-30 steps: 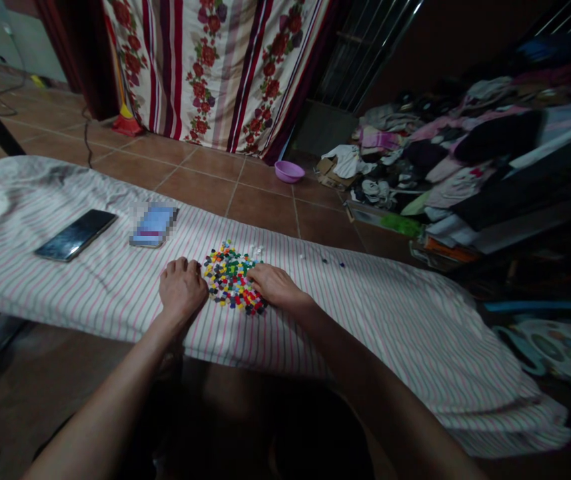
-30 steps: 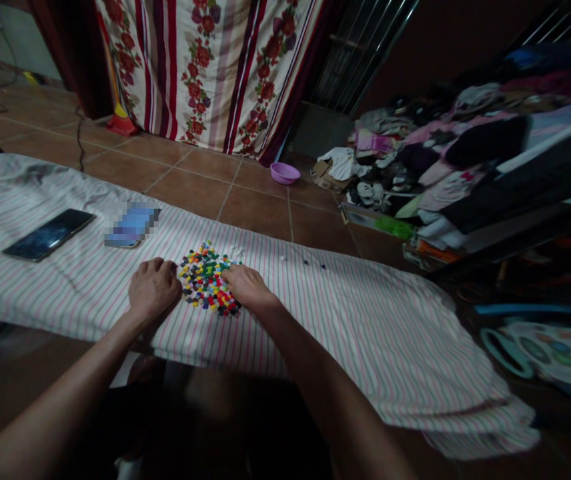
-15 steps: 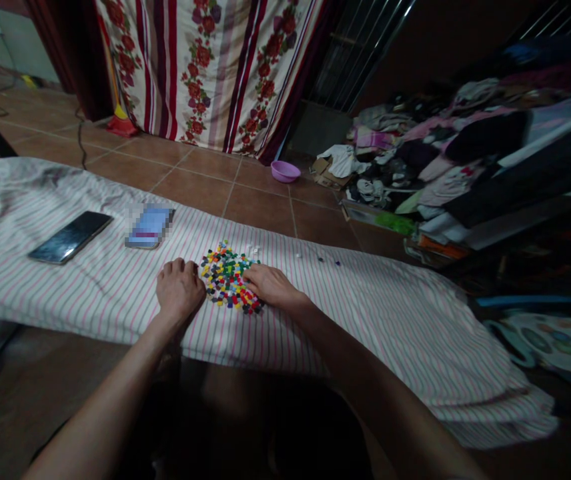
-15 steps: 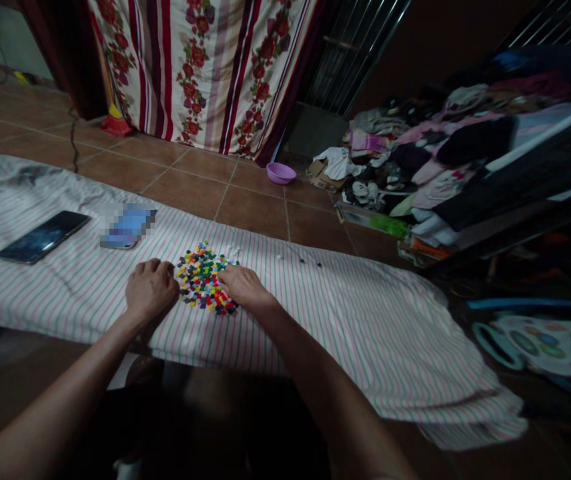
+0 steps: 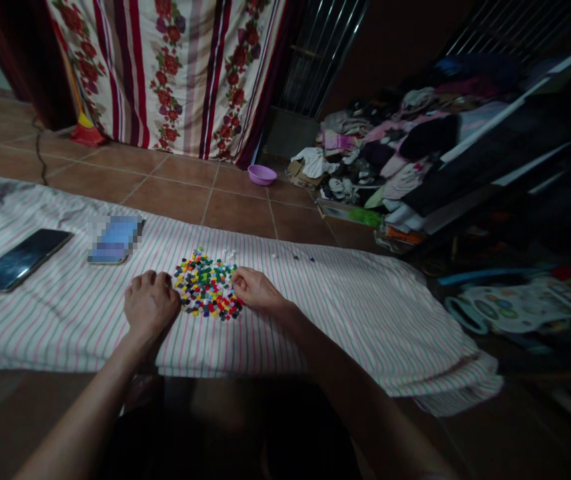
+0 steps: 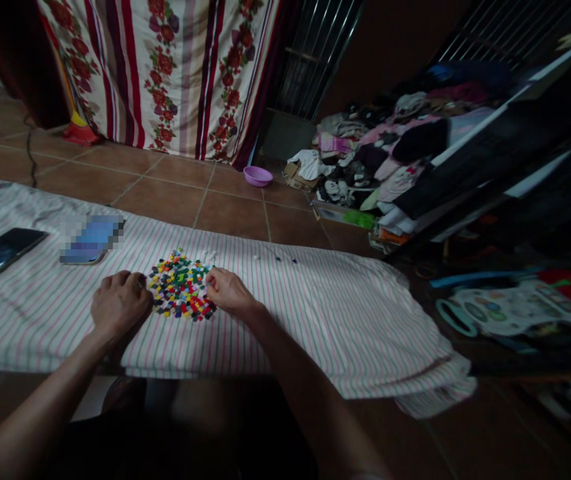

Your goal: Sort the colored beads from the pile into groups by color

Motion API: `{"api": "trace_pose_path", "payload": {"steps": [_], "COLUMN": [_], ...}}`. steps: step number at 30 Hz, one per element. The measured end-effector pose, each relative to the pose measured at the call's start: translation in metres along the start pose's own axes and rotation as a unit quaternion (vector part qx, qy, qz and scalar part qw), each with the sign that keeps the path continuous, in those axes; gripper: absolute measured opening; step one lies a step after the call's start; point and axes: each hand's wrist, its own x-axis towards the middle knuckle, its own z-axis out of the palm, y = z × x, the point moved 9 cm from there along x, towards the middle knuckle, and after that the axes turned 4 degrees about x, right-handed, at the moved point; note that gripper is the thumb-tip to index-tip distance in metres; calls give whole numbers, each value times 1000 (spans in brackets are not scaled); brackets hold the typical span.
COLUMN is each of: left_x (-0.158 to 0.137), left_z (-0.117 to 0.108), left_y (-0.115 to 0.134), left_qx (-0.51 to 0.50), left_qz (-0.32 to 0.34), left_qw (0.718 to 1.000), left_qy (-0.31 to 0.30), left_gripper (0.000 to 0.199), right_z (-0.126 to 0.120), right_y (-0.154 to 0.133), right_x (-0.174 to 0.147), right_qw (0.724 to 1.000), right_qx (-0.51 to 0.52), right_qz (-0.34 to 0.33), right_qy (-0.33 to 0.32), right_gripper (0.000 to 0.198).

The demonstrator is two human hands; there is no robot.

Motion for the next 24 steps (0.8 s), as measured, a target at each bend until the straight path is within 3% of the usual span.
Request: {"api": "trace_pose_path", "payload": {"steps": [5,10,14,18,24], "left_x": [-2,-5,-5,-4,-3], "left_z": [-2,-5,-4,1,6], "left_y": [3,7,7,4,4], "left_qx": [6,1,-2,2,21], "left_qz": [2,12,14,5,-1], "left_qw": [1000,1000,999,999,999], "left_qy": [8,23,44,43,32], "left_gripper": [39,37,32,32,34], "right_z": [-52,-119,-163,-183,-187], "right_y": [63,142,190,226,257], "right_x": [-26,-65,-92,-108,-109], "right_qw": [986,937,899,879,877], "right_qx": [45,17,-39,-73,-83], "right_qz": [101,233,304,350,364], "right_qy": [124,258,314,314,304], "right_gripper": [14,20,23,26,25]}}
